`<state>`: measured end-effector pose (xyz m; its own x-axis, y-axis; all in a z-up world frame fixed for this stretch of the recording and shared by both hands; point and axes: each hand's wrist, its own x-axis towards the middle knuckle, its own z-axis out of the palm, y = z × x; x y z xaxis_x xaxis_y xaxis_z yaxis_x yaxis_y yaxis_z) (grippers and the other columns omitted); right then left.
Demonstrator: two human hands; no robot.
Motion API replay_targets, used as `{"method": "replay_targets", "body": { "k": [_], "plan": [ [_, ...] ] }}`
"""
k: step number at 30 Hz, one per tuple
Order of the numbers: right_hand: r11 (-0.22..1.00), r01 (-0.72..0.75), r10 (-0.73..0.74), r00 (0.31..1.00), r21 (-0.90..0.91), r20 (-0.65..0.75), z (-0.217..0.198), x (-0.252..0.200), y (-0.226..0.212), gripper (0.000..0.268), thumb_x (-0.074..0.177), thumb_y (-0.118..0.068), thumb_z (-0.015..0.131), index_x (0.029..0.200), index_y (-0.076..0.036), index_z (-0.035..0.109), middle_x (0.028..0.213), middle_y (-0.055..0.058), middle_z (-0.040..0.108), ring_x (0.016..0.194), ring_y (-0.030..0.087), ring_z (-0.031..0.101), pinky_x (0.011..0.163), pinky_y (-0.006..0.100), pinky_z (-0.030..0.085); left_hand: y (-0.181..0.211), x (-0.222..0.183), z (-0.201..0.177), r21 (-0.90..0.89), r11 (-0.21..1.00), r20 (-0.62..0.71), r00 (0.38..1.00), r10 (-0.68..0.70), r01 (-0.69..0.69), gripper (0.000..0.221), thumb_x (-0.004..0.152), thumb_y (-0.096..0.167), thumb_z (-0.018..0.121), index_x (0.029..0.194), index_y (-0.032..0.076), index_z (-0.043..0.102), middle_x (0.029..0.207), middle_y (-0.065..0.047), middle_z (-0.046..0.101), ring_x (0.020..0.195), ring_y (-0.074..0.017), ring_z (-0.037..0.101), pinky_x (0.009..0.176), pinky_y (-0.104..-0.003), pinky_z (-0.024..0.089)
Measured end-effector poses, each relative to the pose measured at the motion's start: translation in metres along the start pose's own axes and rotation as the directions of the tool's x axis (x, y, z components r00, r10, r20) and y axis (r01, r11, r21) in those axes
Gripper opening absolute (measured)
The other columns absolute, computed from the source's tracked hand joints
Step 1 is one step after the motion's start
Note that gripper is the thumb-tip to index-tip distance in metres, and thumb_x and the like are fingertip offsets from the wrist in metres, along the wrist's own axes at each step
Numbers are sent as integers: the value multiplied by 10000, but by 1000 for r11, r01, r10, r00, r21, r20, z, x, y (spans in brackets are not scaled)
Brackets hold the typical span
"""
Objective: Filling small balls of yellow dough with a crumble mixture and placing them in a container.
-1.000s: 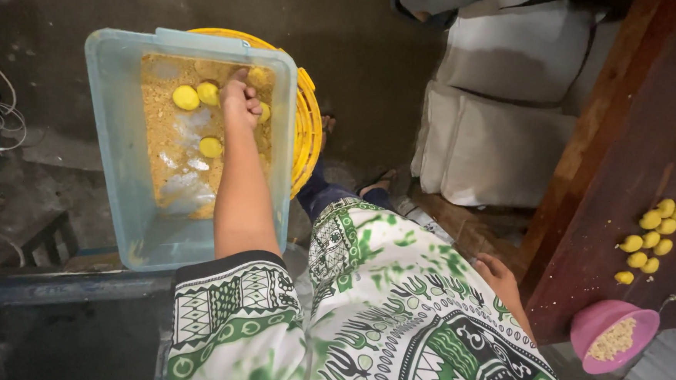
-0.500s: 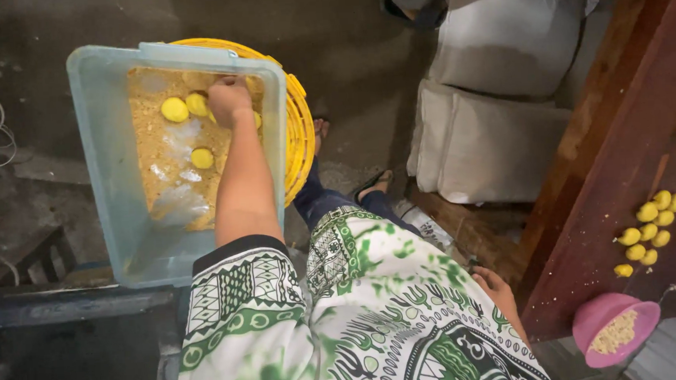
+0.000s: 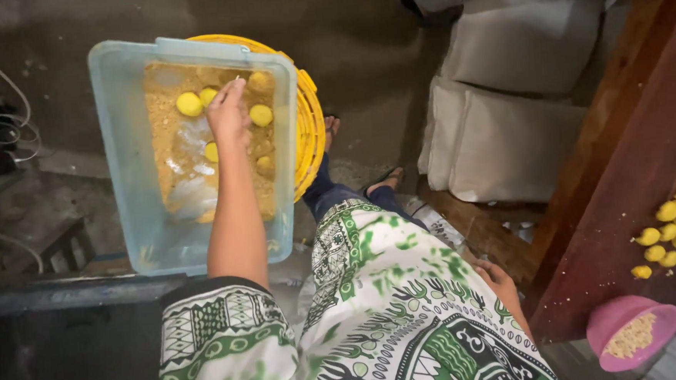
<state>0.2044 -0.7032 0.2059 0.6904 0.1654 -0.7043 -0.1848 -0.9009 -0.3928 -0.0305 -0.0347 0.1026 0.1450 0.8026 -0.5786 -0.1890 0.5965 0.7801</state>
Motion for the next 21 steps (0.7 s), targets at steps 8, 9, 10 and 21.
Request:
{"method": "replay_targets", "body": {
  "k": [8,9,10,21],
  "plan": [
    [993,9,-10,1000,120,8,4,6,-14,463,968,-297,674,1320,3,661,1130,162,762,996,218,697,861,345,542,42,-81,23,-1,987,159,975,157,-159,159,959,146,760,1077,42,778,713,103,570,521,15,354,441,-194,231],
    [1000,-21,21,1000,12,12,2,-5,-38,489,961,-327,659,1345,-24,649,1156,167,746,1019,239,703,871,365,539,52,-95,30,31,975,174,962,212,-221,148,958,120,754,1072,29,779,751,87,613,552,10,398,472,-189,279],
    [994,-51,52,999,-96,13,-1,-16,-62,515,955,-358,644,1369,-52,638,1181,171,731,1042,261,708,882,385,536,61,-110,38,61,957,191,945,267,-282,139,958,95,748,1068,15,780,790,70,657,583,4,441,504,-183,326],
    [1000,-10,9,1000,19,28,11,-1,-30,482,927,-285,657,1307,10,679,1145,194,764,1021,238,713,905,343,530,121,-186,65,109,766,443,721,533,-634,89,978,-1,731,1058,9,767,916,32,656,781,-25,525,697,-188,426]
  ]
}}
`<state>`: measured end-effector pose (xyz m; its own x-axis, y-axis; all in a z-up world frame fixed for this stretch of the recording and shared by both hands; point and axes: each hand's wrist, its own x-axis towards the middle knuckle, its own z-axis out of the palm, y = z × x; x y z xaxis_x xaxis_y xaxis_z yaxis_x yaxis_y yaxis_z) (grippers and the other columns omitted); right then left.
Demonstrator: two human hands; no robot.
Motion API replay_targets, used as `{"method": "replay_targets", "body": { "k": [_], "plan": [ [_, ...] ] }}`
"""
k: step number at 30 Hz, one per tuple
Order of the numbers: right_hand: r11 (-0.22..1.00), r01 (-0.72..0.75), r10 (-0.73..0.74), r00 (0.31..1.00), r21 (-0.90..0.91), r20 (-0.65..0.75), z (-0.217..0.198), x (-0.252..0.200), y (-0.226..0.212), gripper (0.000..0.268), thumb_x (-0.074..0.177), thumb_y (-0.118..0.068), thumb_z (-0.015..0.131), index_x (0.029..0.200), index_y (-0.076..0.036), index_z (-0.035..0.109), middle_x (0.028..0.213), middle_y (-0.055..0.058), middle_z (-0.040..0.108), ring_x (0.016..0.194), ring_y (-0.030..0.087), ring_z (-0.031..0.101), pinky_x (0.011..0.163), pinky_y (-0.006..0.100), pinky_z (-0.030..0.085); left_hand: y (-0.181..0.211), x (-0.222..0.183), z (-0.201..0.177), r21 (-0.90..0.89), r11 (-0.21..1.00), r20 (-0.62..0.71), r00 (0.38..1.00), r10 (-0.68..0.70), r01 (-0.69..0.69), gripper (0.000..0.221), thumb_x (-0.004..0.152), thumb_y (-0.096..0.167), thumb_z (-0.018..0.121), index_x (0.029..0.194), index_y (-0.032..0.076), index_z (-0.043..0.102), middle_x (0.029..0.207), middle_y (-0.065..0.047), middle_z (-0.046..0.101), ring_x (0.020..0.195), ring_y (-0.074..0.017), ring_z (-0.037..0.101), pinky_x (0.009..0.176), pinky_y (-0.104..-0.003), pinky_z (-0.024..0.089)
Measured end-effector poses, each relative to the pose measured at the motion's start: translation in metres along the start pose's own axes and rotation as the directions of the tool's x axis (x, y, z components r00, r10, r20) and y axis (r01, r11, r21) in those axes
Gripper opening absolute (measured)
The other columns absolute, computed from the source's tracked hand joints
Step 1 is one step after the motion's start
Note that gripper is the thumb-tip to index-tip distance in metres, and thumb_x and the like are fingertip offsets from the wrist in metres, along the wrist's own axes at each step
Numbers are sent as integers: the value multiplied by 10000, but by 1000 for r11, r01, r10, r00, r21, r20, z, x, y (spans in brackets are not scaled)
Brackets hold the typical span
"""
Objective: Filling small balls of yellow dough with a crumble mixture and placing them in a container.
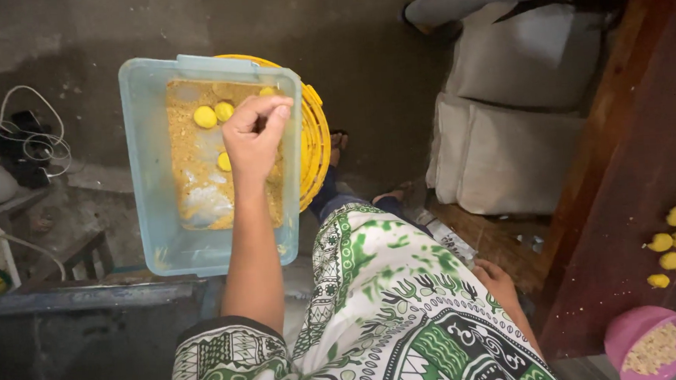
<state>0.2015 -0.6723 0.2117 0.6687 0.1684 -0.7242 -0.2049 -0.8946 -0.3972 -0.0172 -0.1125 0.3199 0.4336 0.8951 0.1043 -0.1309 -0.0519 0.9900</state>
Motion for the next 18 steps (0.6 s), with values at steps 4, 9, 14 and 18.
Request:
{"method": "replay_targets", "body": {
  "k": [4,9,14,18],
  "plan": [
    [997,-19,20,1000,81,-10,2,-3,-2,473,919,-248,670,1311,17,665,1085,193,771,942,203,707,848,321,540,-15,9,-7,-13,997,-60,995,78,-79,46,991,24,670,1003,22,715,976,19,698,883,-35,626,806,-205,524],
    [998,18,-18,1000,66,-6,3,12,24,465,919,-273,689,1266,36,695,1052,180,781,924,200,705,835,319,542,-137,11,-73,-370,921,-255,940,-227,122,239,1065,139,675,835,74,656,756,-15,576,608,-88,447,542,-238,348],
    [995,47,-50,998,-93,-31,4,32,65,469,929,-329,687,1275,-14,707,1061,163,765,938,174,707,843,315,529,-192,-13,-73,929,305,-223,975,18,207,138,795,182,809,759,97,707,1007,-182,633,917,-364,605,799,-491,521],
    [997,75,-74,997,-9,17,-1,44,98,468,938,-341,697,1255,3,704,1080,162,782,956,203,708,837,339,542,-203,4,-42,893,440,-180,971,159,93,379,708,123,807,1079,125,731,1181,-213,577,1094,-405,527,946,-540,427]
  ]
}}
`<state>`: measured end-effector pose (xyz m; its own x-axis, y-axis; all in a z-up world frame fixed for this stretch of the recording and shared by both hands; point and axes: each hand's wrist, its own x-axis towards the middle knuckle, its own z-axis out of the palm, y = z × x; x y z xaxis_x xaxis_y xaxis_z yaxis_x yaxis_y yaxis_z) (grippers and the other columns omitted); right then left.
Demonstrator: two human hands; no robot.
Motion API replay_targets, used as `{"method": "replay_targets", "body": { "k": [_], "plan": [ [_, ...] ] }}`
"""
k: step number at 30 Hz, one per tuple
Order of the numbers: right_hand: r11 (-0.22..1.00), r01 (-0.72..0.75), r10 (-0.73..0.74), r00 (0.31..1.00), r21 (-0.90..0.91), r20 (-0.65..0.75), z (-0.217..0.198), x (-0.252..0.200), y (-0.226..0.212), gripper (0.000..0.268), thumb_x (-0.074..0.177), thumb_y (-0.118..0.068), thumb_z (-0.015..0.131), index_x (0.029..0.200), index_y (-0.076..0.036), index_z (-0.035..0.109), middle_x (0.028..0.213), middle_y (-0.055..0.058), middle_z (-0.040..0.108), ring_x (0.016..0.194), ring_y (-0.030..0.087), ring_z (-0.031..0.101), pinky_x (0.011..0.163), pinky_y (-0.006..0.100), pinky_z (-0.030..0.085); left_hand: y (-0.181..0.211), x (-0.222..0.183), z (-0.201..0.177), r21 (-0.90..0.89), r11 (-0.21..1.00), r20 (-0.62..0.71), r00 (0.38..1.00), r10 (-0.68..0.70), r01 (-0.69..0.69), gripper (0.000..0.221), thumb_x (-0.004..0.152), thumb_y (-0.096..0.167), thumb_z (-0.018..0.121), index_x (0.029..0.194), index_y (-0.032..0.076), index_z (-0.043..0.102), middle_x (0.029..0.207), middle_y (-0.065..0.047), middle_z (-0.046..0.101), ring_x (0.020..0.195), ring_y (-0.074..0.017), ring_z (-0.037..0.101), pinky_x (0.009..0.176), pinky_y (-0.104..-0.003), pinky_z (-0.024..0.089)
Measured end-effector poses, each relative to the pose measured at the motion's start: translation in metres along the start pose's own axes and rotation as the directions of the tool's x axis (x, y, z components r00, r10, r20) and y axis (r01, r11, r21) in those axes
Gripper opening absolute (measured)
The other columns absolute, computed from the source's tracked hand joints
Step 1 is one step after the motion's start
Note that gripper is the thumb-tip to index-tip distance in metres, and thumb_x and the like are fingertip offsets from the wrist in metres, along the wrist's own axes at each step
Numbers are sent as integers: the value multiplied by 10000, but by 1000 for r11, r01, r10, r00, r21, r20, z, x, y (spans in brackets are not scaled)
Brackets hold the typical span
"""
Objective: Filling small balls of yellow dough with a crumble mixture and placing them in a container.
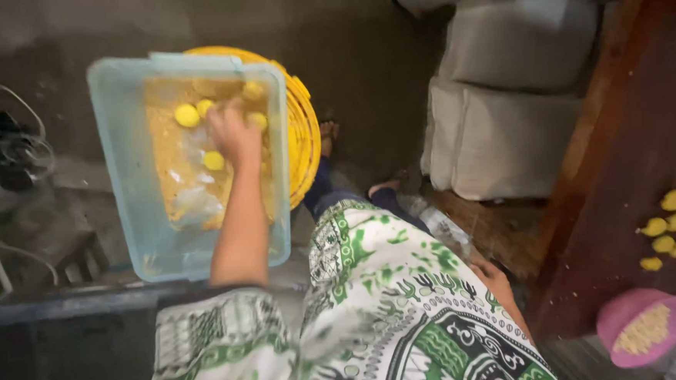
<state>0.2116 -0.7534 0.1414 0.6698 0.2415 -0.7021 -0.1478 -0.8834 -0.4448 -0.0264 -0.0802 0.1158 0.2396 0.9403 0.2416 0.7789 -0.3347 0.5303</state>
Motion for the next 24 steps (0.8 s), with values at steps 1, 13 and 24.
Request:
{"method": "replay_targets", "body": {
  "k": [1,13,24],
  "plan": [
    [997,-36,36,999,-74,2,-5,-8,-9,465,951,-351,686,1262,-5,702,1090,156,780,959,216,708,831,351,540,0,4,11,-59,998,23,1000,-2,4,325,772,172,852,1075,146,736,1152,-142,607,1135,-372,533,1001,-529,417],
    [975,-181,188,981,131,-44,-9,-59,-86,462,947,-253,671,1330,7,658,1120,186,765,987,218,700,860,331,537,-16,39,72,134,985,147,985,89,-109,184,809,238,819,992,218,811,1072,-98,645,1063,-345,547,901,-511,418],
    [986,-160,163,984,44,-75,-6,-52,-80,440,966,-263,669,1295,28,687,1074,162,776,957,194,705,854,316,536,-21,21,65,-478,832,111,959,-262,282,105,959,166,763,970,62,762,884,-35,708,842,-189,617,792,-364,525]
  ]
}}
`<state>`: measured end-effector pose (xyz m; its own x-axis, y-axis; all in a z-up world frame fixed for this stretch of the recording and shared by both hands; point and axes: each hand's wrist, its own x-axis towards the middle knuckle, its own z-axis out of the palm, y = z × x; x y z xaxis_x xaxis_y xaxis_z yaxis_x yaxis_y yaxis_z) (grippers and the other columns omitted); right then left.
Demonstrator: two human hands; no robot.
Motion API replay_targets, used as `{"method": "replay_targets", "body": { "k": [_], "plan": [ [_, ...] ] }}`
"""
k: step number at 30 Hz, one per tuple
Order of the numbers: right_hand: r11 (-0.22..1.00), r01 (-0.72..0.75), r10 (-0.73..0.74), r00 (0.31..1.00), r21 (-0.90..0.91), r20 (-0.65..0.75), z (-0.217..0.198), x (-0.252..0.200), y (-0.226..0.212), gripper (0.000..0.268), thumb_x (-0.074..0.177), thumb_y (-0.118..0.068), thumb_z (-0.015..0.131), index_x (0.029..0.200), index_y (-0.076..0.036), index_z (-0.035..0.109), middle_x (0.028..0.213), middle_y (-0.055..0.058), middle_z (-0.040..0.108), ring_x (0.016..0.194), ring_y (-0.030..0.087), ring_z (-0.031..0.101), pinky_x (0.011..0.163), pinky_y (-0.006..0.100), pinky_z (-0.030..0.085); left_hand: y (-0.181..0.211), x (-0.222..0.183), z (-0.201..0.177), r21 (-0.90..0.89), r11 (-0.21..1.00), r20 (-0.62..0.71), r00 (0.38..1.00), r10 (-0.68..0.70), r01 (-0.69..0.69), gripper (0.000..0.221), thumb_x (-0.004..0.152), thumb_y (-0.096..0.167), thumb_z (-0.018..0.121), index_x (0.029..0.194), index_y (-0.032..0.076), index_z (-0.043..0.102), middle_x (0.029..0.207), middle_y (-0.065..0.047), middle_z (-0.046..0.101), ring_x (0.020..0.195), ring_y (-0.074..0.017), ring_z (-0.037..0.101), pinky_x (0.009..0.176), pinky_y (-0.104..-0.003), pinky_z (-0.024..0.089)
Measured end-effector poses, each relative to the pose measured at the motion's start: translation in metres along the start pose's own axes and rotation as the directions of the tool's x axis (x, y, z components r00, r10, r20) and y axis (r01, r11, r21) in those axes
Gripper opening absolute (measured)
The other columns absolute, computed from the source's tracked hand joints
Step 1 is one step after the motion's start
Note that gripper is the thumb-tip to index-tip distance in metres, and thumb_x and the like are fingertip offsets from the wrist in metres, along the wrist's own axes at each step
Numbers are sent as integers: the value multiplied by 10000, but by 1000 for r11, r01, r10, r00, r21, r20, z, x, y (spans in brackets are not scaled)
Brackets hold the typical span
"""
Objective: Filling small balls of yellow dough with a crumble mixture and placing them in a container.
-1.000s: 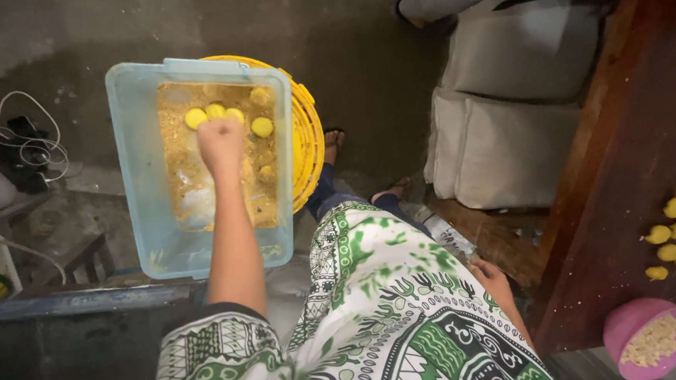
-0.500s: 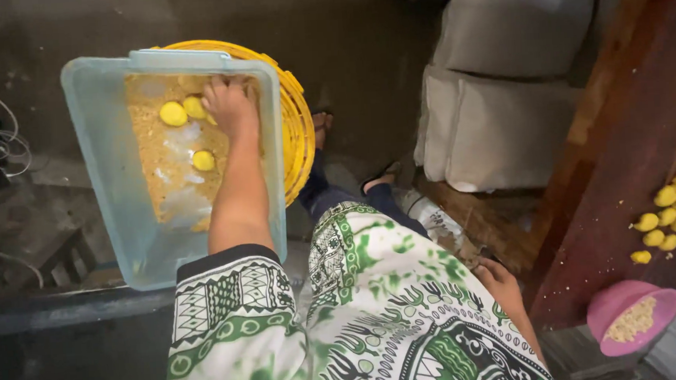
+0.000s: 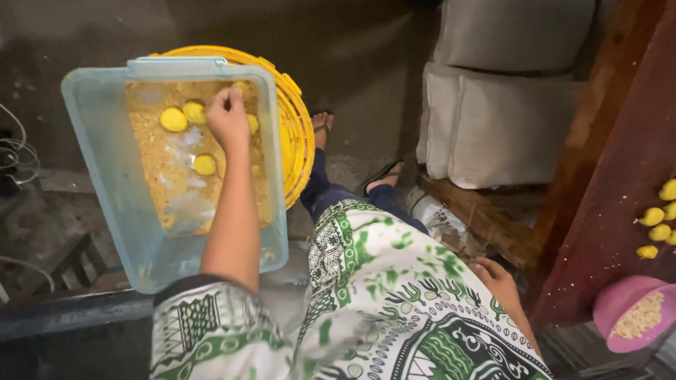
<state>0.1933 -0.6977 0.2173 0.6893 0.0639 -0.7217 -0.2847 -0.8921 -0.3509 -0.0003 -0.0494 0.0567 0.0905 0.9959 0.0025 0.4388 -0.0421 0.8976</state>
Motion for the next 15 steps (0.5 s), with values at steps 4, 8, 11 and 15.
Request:
{"method": "replay_targets", "body": {
  "k": [4,8,11,15],
  "plan": [
    [977,33,-54,994,211,95,12,41,39,435,960,-250,663,1302,18,652,1023,130,770,896,179,712,796,320,550,76,-33,-33,-474,829,199,953,-227,296,186,980,162,714,1053,-7,744,946,29,732,875,-63,637,824,-235,526],
    [997,-36,41,996,-64,76,15,21,-30,416,989,-263,635,1339,-40,660,961,121,758,817,201,687,739,329,532,158,-62,-70,-592,735,241,943,-230,330,161,977,137,715,1063,7,753,896,22,689,824,-72,593,774,-242,490],
    [992,20,-34,993,125,116,22,52,1,412,960,-229,650,1307,-9,670,969,98,742,786,184,677,687,317,519,177,-64,-85,-642,648,334,910,-245,410,104,976,114,713,1023,24,735,843,4,655,759,-82,557,693,-235,421],
    [985,73,-97,984,159,149,21,54,9,411,986,-252,661,1315,-5,664,929,99,712,763,162,627,684,307,511,215,-49,-128,-757,594,282,956,-82,274,59,1029,89,699,1034,31,704,909,-15,668,803,-103,572,744,-264,459]
  ]
}}
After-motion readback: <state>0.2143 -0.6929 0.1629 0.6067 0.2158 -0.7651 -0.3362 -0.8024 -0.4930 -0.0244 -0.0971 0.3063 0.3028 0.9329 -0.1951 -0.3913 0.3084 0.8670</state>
